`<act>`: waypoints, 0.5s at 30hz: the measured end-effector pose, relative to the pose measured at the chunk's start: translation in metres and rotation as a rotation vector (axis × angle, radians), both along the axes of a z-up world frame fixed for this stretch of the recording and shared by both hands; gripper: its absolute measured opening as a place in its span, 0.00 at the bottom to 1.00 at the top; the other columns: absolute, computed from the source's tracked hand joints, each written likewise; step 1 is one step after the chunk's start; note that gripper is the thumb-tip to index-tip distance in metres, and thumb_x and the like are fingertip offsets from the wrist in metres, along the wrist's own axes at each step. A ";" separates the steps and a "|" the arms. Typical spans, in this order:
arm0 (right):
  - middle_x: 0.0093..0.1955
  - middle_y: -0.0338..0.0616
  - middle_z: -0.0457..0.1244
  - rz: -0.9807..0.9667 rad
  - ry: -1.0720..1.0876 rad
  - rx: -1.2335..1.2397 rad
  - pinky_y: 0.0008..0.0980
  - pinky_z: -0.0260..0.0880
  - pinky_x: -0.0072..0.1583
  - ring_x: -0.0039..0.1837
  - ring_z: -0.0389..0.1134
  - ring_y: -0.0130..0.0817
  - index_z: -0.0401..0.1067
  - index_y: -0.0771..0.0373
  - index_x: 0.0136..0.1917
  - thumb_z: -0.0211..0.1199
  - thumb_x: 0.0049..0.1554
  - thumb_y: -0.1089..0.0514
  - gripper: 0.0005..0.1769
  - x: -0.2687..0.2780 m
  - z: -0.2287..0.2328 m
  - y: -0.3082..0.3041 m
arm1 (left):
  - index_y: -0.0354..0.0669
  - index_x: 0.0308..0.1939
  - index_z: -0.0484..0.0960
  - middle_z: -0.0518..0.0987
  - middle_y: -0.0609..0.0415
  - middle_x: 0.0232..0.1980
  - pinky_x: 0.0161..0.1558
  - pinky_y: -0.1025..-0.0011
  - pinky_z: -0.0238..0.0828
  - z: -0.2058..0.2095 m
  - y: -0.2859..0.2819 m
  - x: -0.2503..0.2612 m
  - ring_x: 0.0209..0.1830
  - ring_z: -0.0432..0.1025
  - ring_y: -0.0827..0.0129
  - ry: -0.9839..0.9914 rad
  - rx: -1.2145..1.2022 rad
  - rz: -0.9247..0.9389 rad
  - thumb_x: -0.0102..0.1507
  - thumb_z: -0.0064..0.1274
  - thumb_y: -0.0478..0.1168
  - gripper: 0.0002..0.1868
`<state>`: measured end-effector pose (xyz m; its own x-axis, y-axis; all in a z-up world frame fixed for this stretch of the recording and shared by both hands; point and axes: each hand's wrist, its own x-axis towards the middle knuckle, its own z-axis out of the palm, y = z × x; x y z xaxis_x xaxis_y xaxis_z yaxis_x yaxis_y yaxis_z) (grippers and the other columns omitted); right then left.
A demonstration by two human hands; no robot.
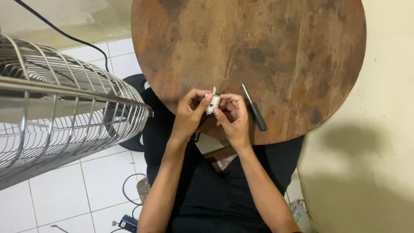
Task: The person uses a screwdriver to open and adjust a white electrical plug, then removes the control box from a standing fan and tightens screws on its casing. The plug and control box are handled separately on a round wooden table.
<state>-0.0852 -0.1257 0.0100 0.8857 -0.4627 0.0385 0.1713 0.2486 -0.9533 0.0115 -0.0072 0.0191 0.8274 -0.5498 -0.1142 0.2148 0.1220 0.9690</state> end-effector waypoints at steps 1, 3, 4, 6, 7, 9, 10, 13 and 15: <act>0.53 0.39 0.61 0.000 -0.001 -0.005 0.21 0.67 0.44 0.55 0.66 0.25 0.62 0.64 0.66 0.66 0.62 0.63 0.22 -0.001 0.000 0.000 | 0.35 0.49 0.81 0.82 0.57 0.41 0.45 0.78 0.72 0.000 -0.001 0.000 0.41 0.74 0.80 -0.009 -0.008 -0.002 0.70 0.55 0.40 0.11; 0.54 0.39 0.61 0.000 -0.007 -0.015 0.21 0.68 0.44 0.56 0.66 0.25 0.62 0.64 0.67 0.66 0.62 0.63 0.23 -0.001 0.000 -0.001 | 0.34 0.51 0.81 0.82 0.57 0.42 0.47 0.78 0.71 0.000 -0.004 0.001 0.43 0.74 0.80 -0.028 -0.026 -0.007 0.70 0.55 0.40 0.11; 0.55 0.40 0.61 -0.006 -0.011 -0.004 0.21 0.68 0.44 0.56 0.66 0.26 0.61 0.64 0.68 0.66 0.62 0.63 0.23 -0.001 0.001 -0.001 | 0.34 0.51 0.81 0.82 0.57 0.43 0.48 0.78 0.71 0.000 -0.005 0.001 0.44 0.74 0.80 -0.029 -0.049 -0.008 0.70 0.55 0.40 0.11; 0.55 0.40 0.62 -0.018 -0.021 0.015 0.21 0.67 0.45 0.55 0.66 0.26 0.61 0.63 0.68 0.65 0.62 0.63 0.24 0.002 0.002 0.000 | 0.34 0.51 0.80 0.83 0.56 0.45 0.50 0.77 0.72 0.001 -0.007 0.003 0.45 0.75 0.79 -0.033 -0.097 -0.011 0.71 0.54 0.40 0.11; 0.54 0.40 0.61 -0.021 0.003 -0.001 0.21 0.67 0.44 0.56 0.66 0.26 0.61 0.63 0.68 0.65 0.62 0.63 0.24 0.003 0.003 0.000 | 0.34 0.51 0.81 0.83 0.56 0.45 0.50 0.77 0.71 0.001 -0.009 0.004 0.45 0.75 0.79 -0.051 -0.064 0.003 0.71 0.53 0.40 0.11; 0.54 0.38 0.59 -0.042 0.059 -0.029 0.21 0.68 0.43 0.56 0.65 0.26 0.62 0.64 0.68 0.65 0.61 0.63 0.24 0.003 0.004 0.000 | 0.34 0.52 0.81 0.83 0.56 0.44 0.49 0.77 0.71 0.000 -0.012 0.004 0.44 0.74 0.79 -0.082 0.003 0.015 0.72 0.52 0.41 0.12; 0.54 0.38 0.59 -0.046 0.072 -0.009 0.22 0.68 0.43 0.56 0.65 0.25 0.62 0.64 0.68 0.65 0.61 0.63 0.24 0.002 0.005 0.001 | 0.34 0.52 0.81 0.83 0.56 0.45 0.50 0.77 0.71 -0.001 -0.014 0.002 0.44 0.74 0.78 -0.051 -0.017 0.027 0.72 0.52 0.41 0.12; 0.54 0.38 0.59 -0.116 0.096 -0.081 0.25 0.67 0.49 0.56 0.64 0.26 0.64 0.64 0.67 0.65 0.62 0.63 0.21 -0.006 0.015 0.001 | 0.34 0.54 0.80 0.82 0.55 0.47 0.51 0.76 0.71 -0.002 -0.019 -0.006 0.46 0.74 0.77 0.003 -0.053 0.044 0.72 0.52 0.41 0.13; 0.54 0.40 0.59 -0.242 0.108 -0.292 0.28 0.66 0.57 0.56 0.64 0.29 0.67 0.64 0.65 0.67 0.64 0.64 0.18 -0.017 0.028 0.002 | 0.35 0.55 0.79 0.82 0.55 0.48 0.51 0.76 0.71 -0.002 -0.027 -0.011 0.48 0.74 0.78 -0.016 -0.031 0.030 0.72 0.52 0.41 0.13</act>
